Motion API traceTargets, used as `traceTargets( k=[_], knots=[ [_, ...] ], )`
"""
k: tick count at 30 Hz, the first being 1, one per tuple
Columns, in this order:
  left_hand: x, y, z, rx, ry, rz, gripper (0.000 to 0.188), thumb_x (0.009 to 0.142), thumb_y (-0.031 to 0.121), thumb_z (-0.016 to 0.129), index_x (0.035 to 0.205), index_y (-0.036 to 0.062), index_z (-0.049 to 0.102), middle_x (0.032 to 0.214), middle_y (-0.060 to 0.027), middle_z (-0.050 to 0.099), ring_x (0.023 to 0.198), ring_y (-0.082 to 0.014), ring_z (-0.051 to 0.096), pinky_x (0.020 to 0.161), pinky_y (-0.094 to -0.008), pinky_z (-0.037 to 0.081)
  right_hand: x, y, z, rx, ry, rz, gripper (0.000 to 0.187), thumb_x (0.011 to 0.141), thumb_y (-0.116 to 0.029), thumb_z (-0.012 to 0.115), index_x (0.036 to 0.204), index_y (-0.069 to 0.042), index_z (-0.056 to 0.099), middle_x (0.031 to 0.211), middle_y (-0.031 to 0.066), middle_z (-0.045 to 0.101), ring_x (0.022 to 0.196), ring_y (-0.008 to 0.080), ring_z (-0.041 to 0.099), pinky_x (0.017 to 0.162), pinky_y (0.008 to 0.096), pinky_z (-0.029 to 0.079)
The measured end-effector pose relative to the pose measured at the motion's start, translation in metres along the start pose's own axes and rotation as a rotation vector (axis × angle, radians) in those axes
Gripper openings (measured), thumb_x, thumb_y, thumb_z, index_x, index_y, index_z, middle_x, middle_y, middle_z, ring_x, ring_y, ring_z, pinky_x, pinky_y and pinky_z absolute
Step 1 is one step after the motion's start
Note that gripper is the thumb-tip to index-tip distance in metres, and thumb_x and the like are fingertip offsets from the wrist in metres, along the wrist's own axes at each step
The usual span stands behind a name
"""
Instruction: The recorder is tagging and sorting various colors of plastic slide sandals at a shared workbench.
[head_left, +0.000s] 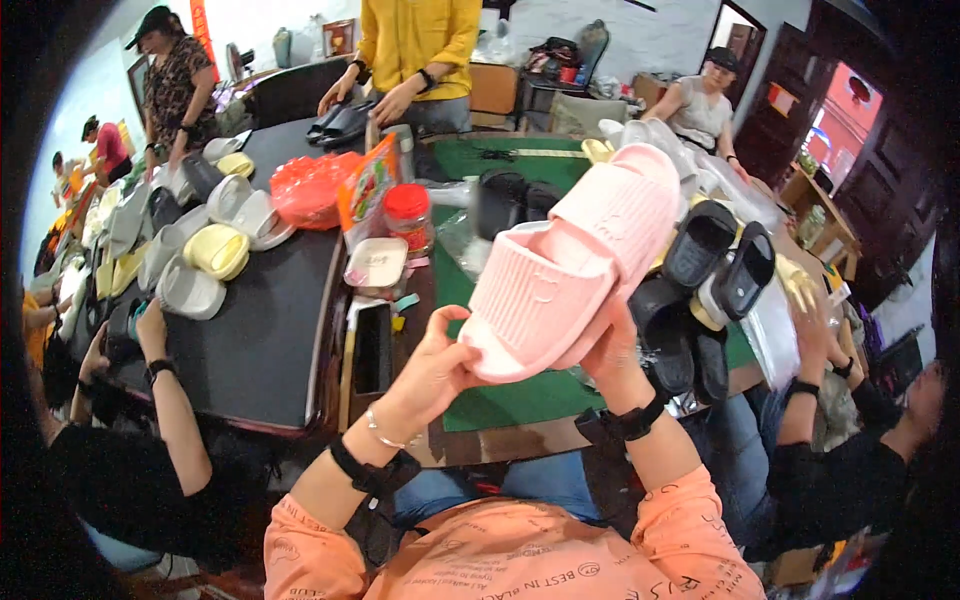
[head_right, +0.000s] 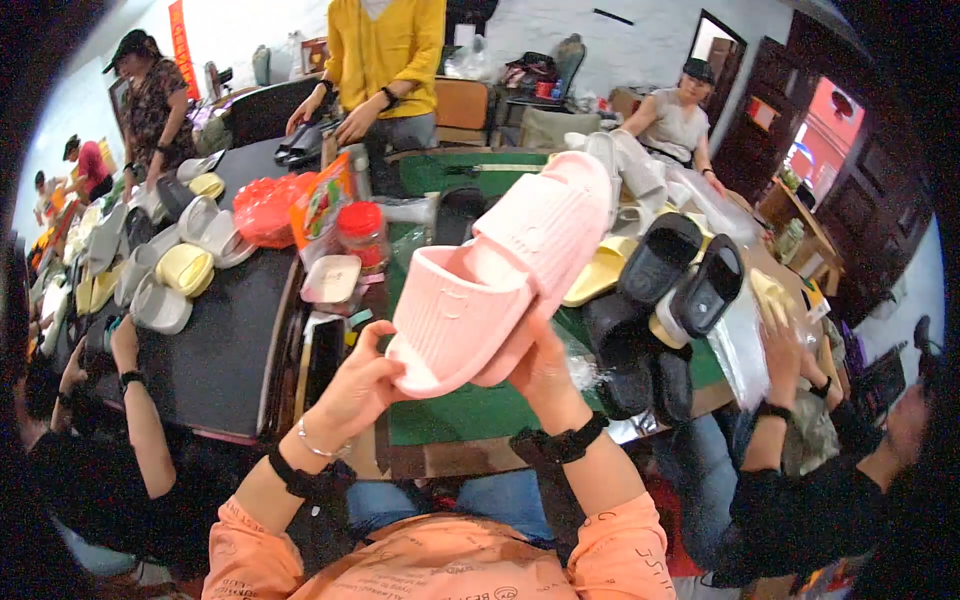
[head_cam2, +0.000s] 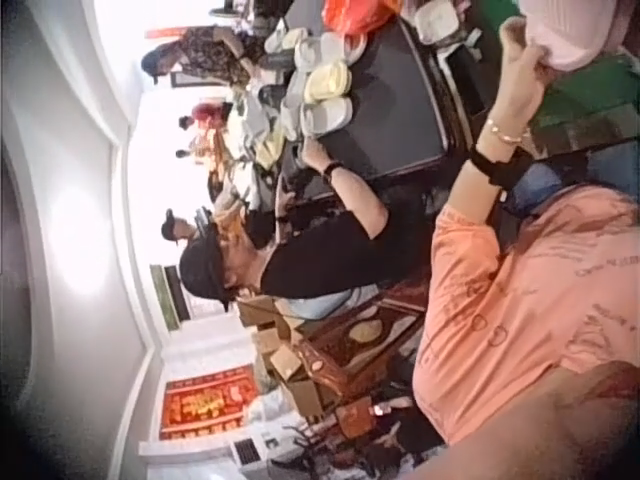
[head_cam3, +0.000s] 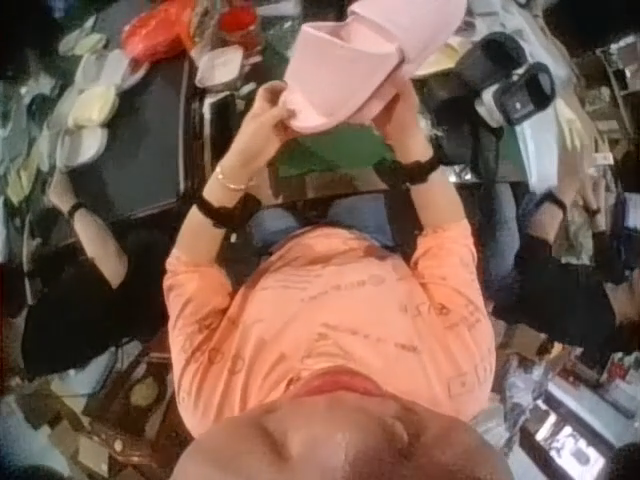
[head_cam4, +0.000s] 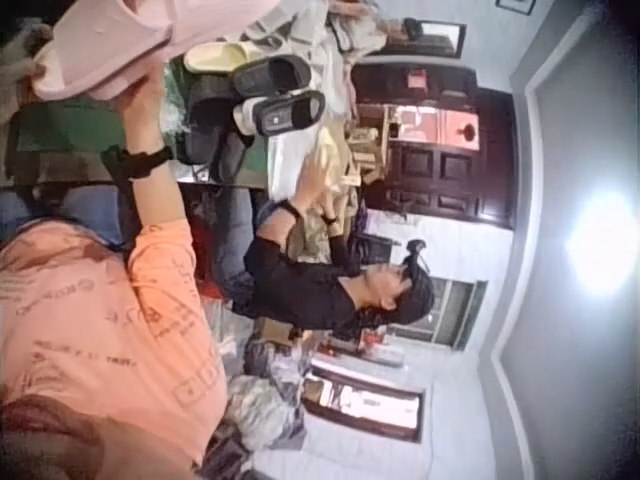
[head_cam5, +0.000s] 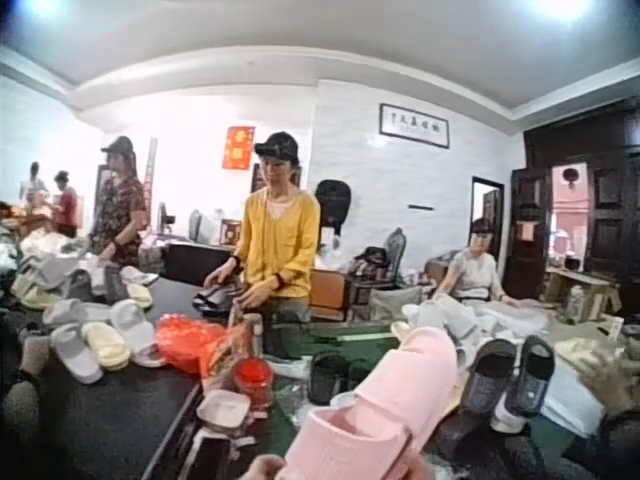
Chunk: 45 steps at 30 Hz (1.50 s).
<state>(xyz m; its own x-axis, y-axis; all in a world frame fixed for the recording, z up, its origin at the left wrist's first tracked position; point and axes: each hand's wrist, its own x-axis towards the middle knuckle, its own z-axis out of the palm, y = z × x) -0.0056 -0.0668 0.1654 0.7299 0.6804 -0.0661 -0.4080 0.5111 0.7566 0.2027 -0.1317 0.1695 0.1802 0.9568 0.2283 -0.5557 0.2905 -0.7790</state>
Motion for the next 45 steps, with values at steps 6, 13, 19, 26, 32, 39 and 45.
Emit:
traceTargets(
  k=[6, 13, 19, 26, 32, 39, 45],
  knots=[
    [0.0, -0.002, 0.009, -0.031, 0.038, -0.079, 0.043, 0.077, -0.006, 0.043, 0.115, 0.0111, 0.03, 0.1, -0.01, 0.051, 0.087, -0.0207, 0.056, 0.073, -0.037, 0.05, -0.005, -0.006, 0.018, 0.04, 0.053, -0.157, 0.076, 0.076, -0.053, 0.053, 0.131, -0.007, 0.026, 0.129, 0.0078, 0.037, 0.118, 0.0231, 0.038, 0.1, 0.0378, 0.03],
    [0.009, 0.009, -0.043, 0.326, 0.064, 0.019, 0.04, 0.069, -0.008, 0.039, 0.107, 0.0029, 0.042, 0.103, -0.0074, 0.05, 0.091, -0.0171, 0.053, 0.082, -0.0281, 0.043, 0.008, -0.061, -0.043, 0.237, 0.172, -0.228, 0.056, 0.084, -0.044, 0.043, 0.117, 0.002, 0.039, 0.106, 0.0151, 0.052, 0.095, 0.0261, 0.053, 0.085, 0.0376, 0.044],
    [0.036, 0.058, -0.039, 0.664, 0.101, 0.12, 0.029, 0.084, 0.012, 0.048, 0.11, -0.0008, 0.049, 0.101, -0.0079, 0.056, 0.09, -0.0143, 0.054, 0.08, -0.0258, 0.044, -0.011, 0.012, -0.087, 0.146, 0.244, 0.31, 0.046, 0.086, -0.029, 0.042, 0.119, 0.003, 0.041, 0.109, 0.0152, 0.054, 0.092, 0.0249, 0.057, 0.081, 0.0366, 0.046],
    [0.116, -0.014, -0.105, 1.388, 0.19, 0.219, 0.03, 0.074, 0.015, 0.06, 0.099, -0.0007, 0.057, 0.09, -0.0155, 0.061, 0.083, -0.0246, 0.058, 0.075, -0.033, 0.045, -0.027, 0.059, -0.092, -0.282, 0.196, 0.524, 0.043, 0.085, -0.017, 0.05, 0.121, 0.004, 0.038, 0.107, 0.0127, 0.053, 0.095, 0.0173, 0.054, 0.082, 0.0296, 0.044],
    [0.062, -0.024, -0.038, 1.664, 0.298, 0.415, 0.019, 0.075, 0.012, 0.057, 0.091, 0.002, 0.054, 0.089, -0.0153, 0.056, 0.085, -0.0318, 0.052, 0.074, -0.0386, 0.041, -0.036, 0.092, -0.114, -0.735, 0.276, 0.367, 0.058, 0.079, -0.006, 0.052, 0.129, 0.003, 0.023, 0.113, 0.0153, 0.048, 0.102, 0.0212, 0.048, 0.086, 0.0301, 0.04],
    [0.013, -0.082, -0.05, 1.804, 0.215, 0.445, 0.043, 0.076, 0.02, 0.057, 0.105, -0.0086, 0.044, 0.107, -0.0254, 0.046, 0.102, -0.0396, 0.042, 0.088, -0.0438, 0.034, -0.043, 0.116, -0.111, -0.803, 0.364, 0.137, 0.046, 0.076, -0.001, 0.045, 0.121, 0.004, 0.038, 0.112, 0.0154, 0.051, 0.102, 0.0219, 0.049, 0.088, 0.0305, 0.038],
    [0.046, -0.12, -0.059, 1.881, 0.212, 0.532, 0.065, 0.076, 0.029, 0.057, 0.119, -0.0123, 0.031, 0.12, -0.0299, 0.035, 0.114, -0.0425, 0.032, 0.097, -0.0453, 0.025, -0.044, 0.099, -0.098, -1.093, 0.25, 0.087, 0.046, 0.078, -0.002, 0.049, 0.122, 0.001, 0.039, 0.11, 0.015, 0.051, 0.101, 0.0197, 0.049, 0.085, 0.0286, 0.04]
  ],
)
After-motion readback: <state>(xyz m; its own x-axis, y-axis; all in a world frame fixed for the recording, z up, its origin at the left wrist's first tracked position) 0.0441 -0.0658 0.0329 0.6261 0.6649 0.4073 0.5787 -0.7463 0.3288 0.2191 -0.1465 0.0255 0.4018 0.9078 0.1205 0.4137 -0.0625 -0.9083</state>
